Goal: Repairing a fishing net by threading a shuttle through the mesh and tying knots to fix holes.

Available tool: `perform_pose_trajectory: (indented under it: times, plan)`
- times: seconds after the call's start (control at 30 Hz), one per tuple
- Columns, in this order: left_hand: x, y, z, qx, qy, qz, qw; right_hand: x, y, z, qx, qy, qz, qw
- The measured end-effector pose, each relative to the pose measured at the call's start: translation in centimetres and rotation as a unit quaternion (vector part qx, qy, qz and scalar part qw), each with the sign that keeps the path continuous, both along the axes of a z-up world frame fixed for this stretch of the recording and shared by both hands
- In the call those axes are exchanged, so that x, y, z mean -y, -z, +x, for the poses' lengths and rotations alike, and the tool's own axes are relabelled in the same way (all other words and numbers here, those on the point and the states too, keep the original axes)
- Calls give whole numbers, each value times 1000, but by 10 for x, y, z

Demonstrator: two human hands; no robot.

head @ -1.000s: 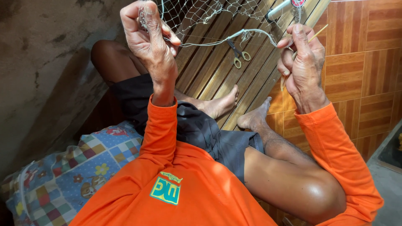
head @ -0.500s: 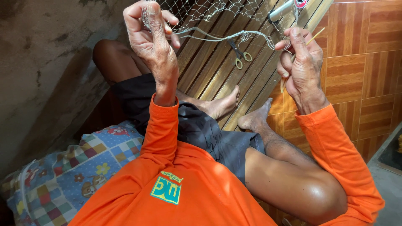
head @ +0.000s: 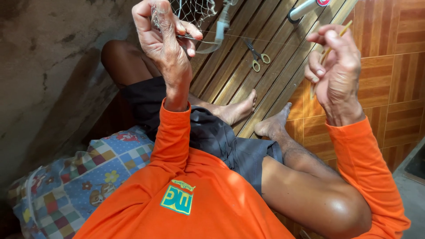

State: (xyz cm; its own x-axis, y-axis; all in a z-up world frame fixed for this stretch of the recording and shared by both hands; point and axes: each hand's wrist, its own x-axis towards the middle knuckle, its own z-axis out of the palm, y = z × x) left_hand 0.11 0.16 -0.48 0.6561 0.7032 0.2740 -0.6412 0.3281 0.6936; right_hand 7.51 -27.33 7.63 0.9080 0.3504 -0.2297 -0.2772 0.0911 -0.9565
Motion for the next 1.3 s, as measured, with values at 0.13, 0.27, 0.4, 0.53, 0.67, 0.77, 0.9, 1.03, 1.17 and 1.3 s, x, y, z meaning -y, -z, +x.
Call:
perform_pose_trajectory:
  times: [0.13,0.27,0.4,0.53,0.67,0.77,0.9,1.03,1.17,1.3]
  plan:
    - [0,6,2,12,6,-4,1000,8,-9,-4,11,33,-13,999]
    - [-1,10,4,30,15,-9,999,20,-10,-5,171,21,-46,984]
    - [0,11,4,21,15,-22,999,15,-42,-26,253,1,-66,965]
    - [-1,13,4,9,22,-38,999,13,-68,-54,356,-86,-128,922]
    - [1,16,6,17,17,4,1000,-12,-92,-74,321,-188,-61,926]
    - [4,16,6,29,19,-8,999,-28,-82,-75,206,-242,50,947]
    - [4,17,4,15,15,-14,1000,-45,-67,-74,130,-230,51,963]
    - [3,13,3,12,24,-9,1000,-57,-62,-72,157,-224,-123,954]
    - [4,13,6,18,24,-9,1000,-64,-70,-68,75,-162,-37,983]
    - [7,16,6,31,22,-4,999,-62,-84,-67,6,-135,46,990]
